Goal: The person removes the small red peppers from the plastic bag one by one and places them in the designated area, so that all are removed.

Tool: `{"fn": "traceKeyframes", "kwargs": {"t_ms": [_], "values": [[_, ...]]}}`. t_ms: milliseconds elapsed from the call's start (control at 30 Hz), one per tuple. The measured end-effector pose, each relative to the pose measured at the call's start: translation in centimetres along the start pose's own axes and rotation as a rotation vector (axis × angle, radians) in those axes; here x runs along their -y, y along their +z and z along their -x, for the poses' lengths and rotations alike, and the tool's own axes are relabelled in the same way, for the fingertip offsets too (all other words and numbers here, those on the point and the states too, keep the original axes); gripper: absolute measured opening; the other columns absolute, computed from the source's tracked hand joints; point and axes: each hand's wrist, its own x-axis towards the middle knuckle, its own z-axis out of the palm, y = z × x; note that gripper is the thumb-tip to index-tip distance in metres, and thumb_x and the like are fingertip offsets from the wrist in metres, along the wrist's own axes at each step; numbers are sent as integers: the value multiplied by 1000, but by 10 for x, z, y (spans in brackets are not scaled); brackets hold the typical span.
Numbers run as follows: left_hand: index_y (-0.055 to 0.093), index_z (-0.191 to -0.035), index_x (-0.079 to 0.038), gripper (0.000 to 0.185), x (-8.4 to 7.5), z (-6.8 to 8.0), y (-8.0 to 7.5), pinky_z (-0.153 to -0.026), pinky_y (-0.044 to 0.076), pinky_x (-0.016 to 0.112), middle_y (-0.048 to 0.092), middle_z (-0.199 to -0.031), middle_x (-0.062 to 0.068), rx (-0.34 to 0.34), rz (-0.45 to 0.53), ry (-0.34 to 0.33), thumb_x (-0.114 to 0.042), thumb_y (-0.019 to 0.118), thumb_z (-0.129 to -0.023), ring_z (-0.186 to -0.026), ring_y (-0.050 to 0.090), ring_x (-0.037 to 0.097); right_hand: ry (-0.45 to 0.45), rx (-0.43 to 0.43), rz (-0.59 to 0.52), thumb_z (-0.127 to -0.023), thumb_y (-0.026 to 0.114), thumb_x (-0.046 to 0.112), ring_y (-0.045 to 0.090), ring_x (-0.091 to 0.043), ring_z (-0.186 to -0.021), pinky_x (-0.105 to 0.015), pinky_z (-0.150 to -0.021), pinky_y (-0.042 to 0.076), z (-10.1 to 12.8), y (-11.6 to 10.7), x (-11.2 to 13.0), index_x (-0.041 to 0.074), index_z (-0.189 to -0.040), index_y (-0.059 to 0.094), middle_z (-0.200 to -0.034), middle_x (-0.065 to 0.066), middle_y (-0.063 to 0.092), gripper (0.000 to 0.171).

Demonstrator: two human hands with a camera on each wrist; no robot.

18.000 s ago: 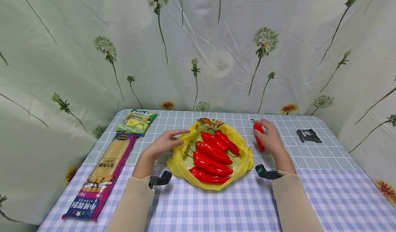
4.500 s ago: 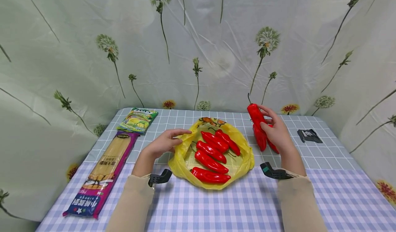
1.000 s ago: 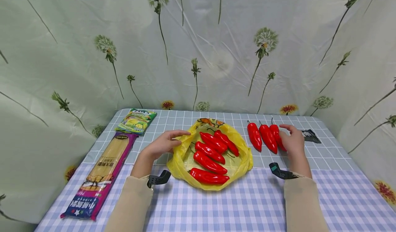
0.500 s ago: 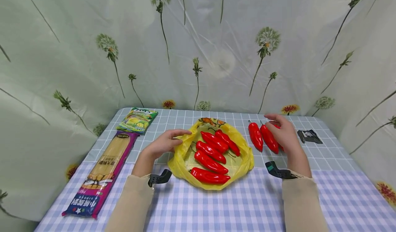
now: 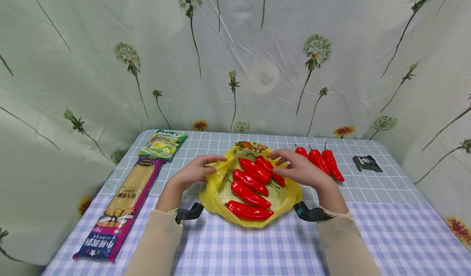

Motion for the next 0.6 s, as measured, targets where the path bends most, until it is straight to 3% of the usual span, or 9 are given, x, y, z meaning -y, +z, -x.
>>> {"fn": "traceKeyframes", "kwargs": {"t_ms": [200, 467, 600], "values": [[58, -139, -20, 41, 1, -1, 0, -88, 61, 40, 46, -154, 9, 6, 8, 1, -11, 52, -100, -120, 59, 28, -35, 152, -23, -90, 72, 14, 61, -29, -112, -32, -84, 60, -8, 18, 13, 10, -137, 57, -133, -14, 60, 49], [59, -139, -21, 41, 4, 0, 0, -89, 60, 40, 45, -155, 8, 10, 7, -14, -11, 51, -100, -123, 58, 28, -75, 421, -73, -89, 72, 16, 64, -24, -112, -29, -86, 60, -10, 42, 26, 17, -134, 61, -132, -8, 63, 46], [59, -139, -21, 41, 3, -1, -1, -89, 60, 40, 45, -155, 9, 12, -1, 2, -11, 50, -101, -121, 58, 28, -83, 478, -55, -88, 74, 16, 64, -19, -112, -26, -86, 58, -13, 51, 33, 21, -135, 61, -131, -2, 64, 48]]}}
